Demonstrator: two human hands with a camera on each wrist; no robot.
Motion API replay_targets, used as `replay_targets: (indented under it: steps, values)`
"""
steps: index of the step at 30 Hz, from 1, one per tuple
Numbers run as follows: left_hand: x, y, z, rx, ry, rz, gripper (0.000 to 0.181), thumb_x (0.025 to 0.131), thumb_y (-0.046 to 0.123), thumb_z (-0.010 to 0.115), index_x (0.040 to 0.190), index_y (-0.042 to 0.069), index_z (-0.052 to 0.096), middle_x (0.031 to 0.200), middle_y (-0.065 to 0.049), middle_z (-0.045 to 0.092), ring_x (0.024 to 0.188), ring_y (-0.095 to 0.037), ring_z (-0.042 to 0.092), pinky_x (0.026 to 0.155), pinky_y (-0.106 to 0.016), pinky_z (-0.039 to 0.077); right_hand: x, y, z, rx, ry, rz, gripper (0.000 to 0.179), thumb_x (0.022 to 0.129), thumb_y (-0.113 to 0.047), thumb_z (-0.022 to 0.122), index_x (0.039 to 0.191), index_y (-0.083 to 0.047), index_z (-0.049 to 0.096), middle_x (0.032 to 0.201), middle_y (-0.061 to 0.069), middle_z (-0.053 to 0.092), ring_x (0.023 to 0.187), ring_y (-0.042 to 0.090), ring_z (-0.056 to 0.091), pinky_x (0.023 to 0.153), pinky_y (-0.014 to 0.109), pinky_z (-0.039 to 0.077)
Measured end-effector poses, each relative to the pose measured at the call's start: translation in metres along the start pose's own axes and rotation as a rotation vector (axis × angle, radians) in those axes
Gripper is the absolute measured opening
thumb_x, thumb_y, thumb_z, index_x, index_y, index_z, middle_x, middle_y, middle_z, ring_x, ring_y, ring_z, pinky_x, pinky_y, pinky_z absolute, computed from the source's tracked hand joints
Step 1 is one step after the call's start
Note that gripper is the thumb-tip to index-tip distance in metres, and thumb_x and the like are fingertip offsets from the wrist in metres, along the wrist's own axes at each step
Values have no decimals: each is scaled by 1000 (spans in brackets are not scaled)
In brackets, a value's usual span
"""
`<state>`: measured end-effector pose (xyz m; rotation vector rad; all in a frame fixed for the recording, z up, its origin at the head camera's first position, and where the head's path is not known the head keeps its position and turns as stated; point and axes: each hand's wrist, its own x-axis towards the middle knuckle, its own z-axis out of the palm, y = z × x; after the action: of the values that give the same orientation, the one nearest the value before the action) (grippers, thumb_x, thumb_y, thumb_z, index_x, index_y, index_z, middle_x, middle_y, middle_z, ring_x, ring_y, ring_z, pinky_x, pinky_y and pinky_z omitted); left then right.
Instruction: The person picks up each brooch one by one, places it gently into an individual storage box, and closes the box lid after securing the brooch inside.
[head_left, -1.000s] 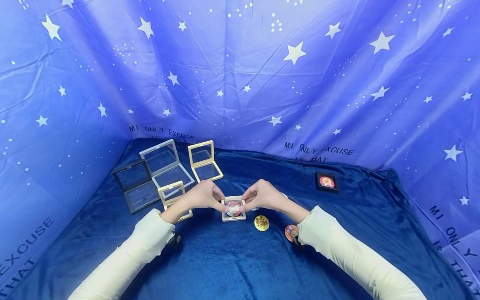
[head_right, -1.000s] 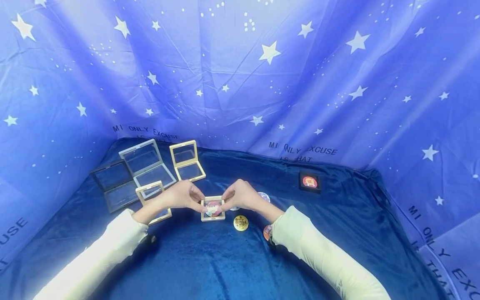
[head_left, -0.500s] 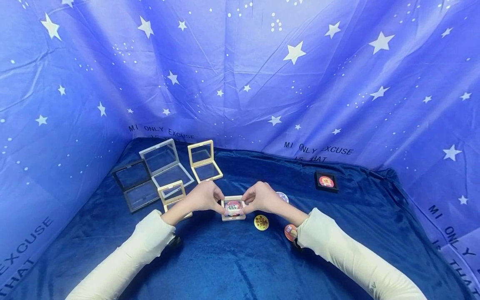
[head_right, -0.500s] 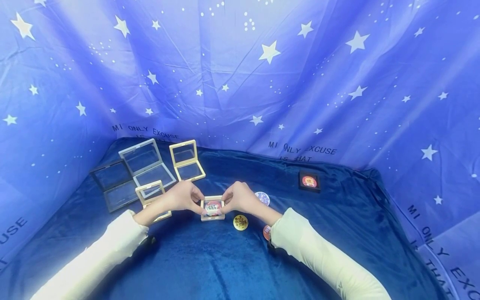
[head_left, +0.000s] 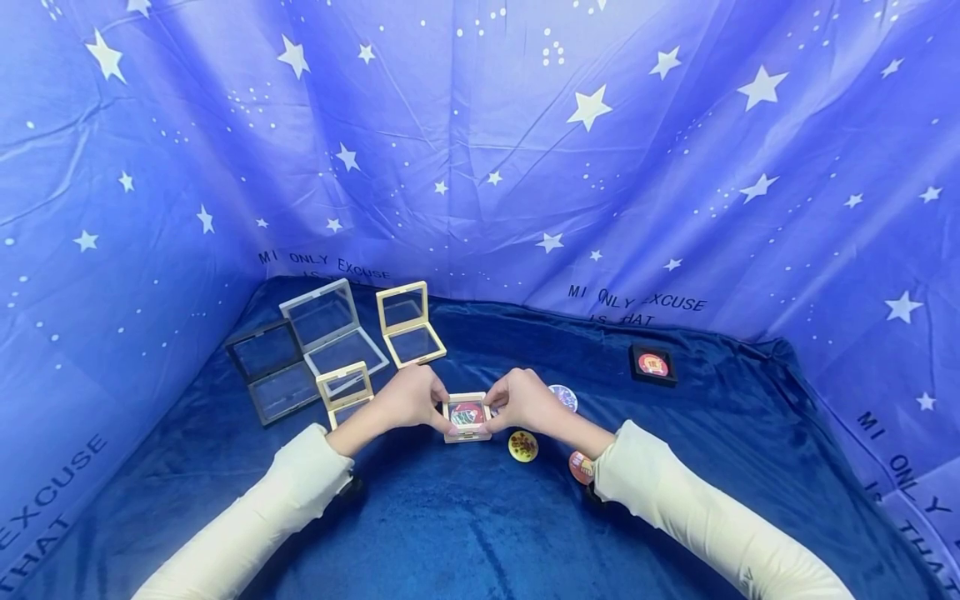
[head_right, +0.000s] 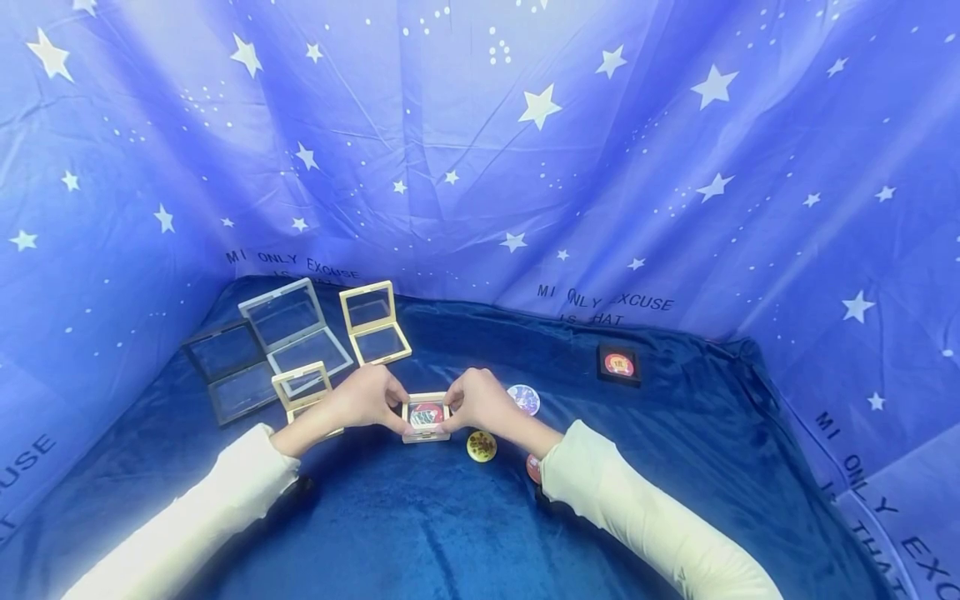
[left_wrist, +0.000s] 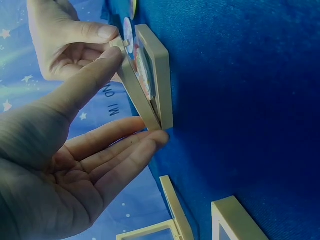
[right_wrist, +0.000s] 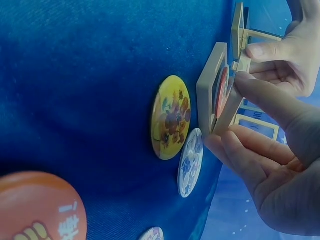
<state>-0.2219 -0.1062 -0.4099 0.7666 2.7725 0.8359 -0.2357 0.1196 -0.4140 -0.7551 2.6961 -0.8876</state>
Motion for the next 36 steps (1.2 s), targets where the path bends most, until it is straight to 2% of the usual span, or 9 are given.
replay_targets:
  steps: [5,9,15,18,23,28,32,36]
  values:
    - [-1,0,2,22,17,14,28,69,27,95,68,9,75,50,12,40,48,-4,33,48,-18,25,-2,-2,2,-31,10,-9,32,68,-20,96,92,-5,82,91,4,80,87,15,75,78,30,61]
    - [-1,1,4,41,23,4,28,67,28,96,71,9,77,49,12,47,48,-4,38,48,-18,29,-3,-3,2,-61,16,-24,31,68,-20,95,92,-6,82,90,3,80,86,15,74,77,31,60]
    - [-1,1,6,32,27,-12,28,65,28,97,74,8,79,52,9,58,49,-5,42,48,-18,34,-4,-4,4,-102,16,-39,30,68,-21,95,92,-7,82,87,0,80,80,10,70,72,26,56]
    - [-1,2,6,34,29,-15,28,66,28,97,69,10,77,50,10,55,48,-5,39,48,-19,32,-4,-4,5,-117,16,-56,26,69,-21,95,87,-8,82,81,-2,77,70,5,60,64,21,50]
    - [-2,3,7,40,28,-7,31,66,27,97,61,12,70,47,14,42,47,-5,32,47,-19,26,-6,-5,5,-114,13,-84,22,70,-19,94,73,-9,74,63,-8,62,58,3,40,54,18,33]
    - [-1,4,8,51,39,-3,31,64,27,98,60,12,70,48,14,44,49,-5,30,48,-19,25,-6,-5,7,-120,8,-104,31,71,-20,93,64,-12,64,57,-11,41,54,4,30,51,19,22]
    - [-2,6,9,54,44,1,31,64,26,98,60,12,71,48,14,43,50,-5,29,48,-19,24,-6,-5,8,-123,19,-91,24,70,-21,94,70,-12,71,57,-11,46,54,3,33,50,19,24]
    - [-2,7,9,47,39,9,36,65,26,97,56,12,65,48,14,32,49,-5,25,48,-20,21,-7,-4,9,-113,25,-71,21,70,-20,94,78,-11,78,63,-8,62,57,4,42,51,18,34]
